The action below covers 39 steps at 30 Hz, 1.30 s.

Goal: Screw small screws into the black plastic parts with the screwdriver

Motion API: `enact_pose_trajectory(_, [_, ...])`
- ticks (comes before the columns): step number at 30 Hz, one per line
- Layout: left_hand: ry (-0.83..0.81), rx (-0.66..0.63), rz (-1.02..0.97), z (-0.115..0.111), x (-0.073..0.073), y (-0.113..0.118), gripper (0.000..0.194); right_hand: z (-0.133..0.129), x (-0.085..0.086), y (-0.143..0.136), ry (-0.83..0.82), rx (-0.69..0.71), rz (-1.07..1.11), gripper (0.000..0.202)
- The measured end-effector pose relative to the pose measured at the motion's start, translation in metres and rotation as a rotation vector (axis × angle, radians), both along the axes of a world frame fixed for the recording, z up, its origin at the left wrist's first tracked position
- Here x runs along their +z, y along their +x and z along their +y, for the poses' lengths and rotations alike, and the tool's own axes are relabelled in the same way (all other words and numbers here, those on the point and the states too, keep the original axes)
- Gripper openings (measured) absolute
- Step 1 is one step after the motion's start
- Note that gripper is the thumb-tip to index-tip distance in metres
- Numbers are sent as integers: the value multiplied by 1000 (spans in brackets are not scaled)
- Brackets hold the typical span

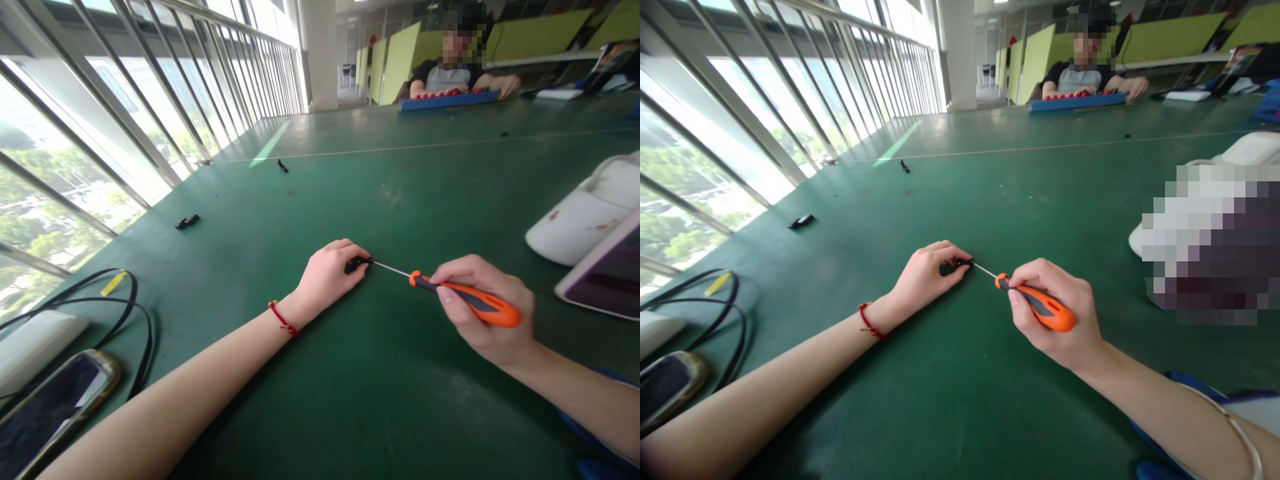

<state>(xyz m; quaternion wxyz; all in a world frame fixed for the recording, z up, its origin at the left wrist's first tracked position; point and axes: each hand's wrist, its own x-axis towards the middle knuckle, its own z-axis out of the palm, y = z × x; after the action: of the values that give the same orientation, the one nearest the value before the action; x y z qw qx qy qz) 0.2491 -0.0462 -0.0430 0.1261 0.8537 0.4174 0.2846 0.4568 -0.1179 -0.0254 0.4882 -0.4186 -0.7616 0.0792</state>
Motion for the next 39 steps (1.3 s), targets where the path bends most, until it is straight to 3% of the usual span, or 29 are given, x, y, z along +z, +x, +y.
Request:
enact_pose_trajectory(19, [1,-5,-13,1,-1,0,17,1,-2,-1,-30,39,29,8])
enact_pose_trajectory(23, [-10,-7,-13,1,-1,0,17,5,-8,-1,28,-1,177,31])
enact_pose_trajectory(27, [-14,-6,-17,1,0,0,17,9,-11,1,31,60,280,44])
enact_pose_trajectory(33, [-19,-19,-20,1,-1,-1,18,0,-6,0,-10,-46,61,9])
enact_pose_trajectory(37, [-14,-24,-7,2,-1,0,18,1,-7,-3,90,-71,241,32])
enact_pose_trajectory(39, [-7,-26,-2,1,-1,0,18,3,-8,-3,65,-44,325,37])
